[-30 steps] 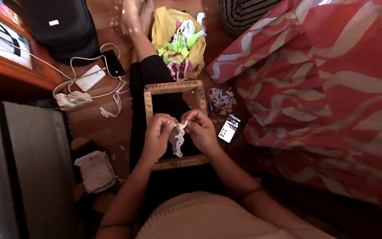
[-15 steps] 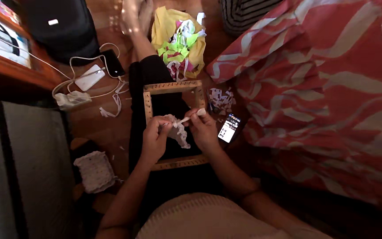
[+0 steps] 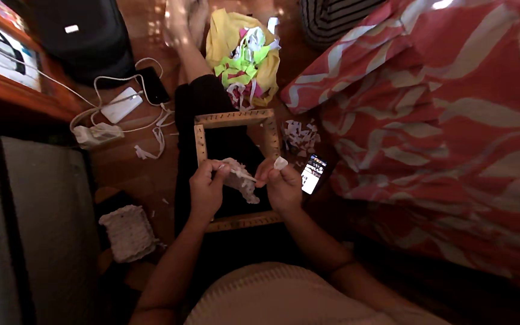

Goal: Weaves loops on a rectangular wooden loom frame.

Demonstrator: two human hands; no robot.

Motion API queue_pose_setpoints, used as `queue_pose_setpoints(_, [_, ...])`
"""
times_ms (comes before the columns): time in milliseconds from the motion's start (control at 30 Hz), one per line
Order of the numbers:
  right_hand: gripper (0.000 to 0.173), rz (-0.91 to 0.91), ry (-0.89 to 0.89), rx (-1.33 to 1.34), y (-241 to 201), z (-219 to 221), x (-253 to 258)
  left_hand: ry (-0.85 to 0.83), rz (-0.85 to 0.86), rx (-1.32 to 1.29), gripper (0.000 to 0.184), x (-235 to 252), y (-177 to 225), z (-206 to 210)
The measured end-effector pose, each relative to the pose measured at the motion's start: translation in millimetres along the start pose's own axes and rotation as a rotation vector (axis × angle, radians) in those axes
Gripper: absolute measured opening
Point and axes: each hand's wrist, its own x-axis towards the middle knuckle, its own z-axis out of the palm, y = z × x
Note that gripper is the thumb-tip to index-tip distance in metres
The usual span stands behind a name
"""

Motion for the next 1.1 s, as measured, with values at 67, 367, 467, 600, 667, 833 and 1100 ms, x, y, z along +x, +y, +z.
queue_pose_setpoints(67, [0.029,-0.021,-0.005,-0.035,-5.0,0.0,-2.2,0.003,-0.019,0.008,0.014,-1.1,-0.2,1.1])
queue_pose_setpoints(367, [0.027,0.08,-0.02,0.053,-9.5,-4.4,-3.0,0.006,0.253,0.021,0.015,1.6,-18.1,4.9])
queue_pose_setpoints(467, [0.03,0.122,0.002,0.266,-9.7,-3.7,10.5,-0.104,0.497,-0.045,0.021,5.0,-14.0,-0.8])
queue_pose_setpoints(600, [0.026,0.282,0.037,0.683,-15.8,-1.9,28.0,-0.288,0.518,-0.447,0.017,3.3,-1.3,-2.5])
queue_pose_setpoints(667, [0.027,0.36,0.019,0.804,-18.5,-2.3,31.0,-0.372,0.504,-0.595,0.016,1.9,1.2,-3.0])
queue_pose_setpoints(833, [0.029,0.405,-0.032,0.767,-25.5,1.0,31.8,-0.33,0.444,-0.614,0.012,-0.8,6.5,-8.4])
queue_pose_setpoints(1100, [0.028,0.349,-0.011,0.667,-37.3,2.4,33.3,-0.214,0.312,-0.643,0.012,-10.9,16.3,-15.3])
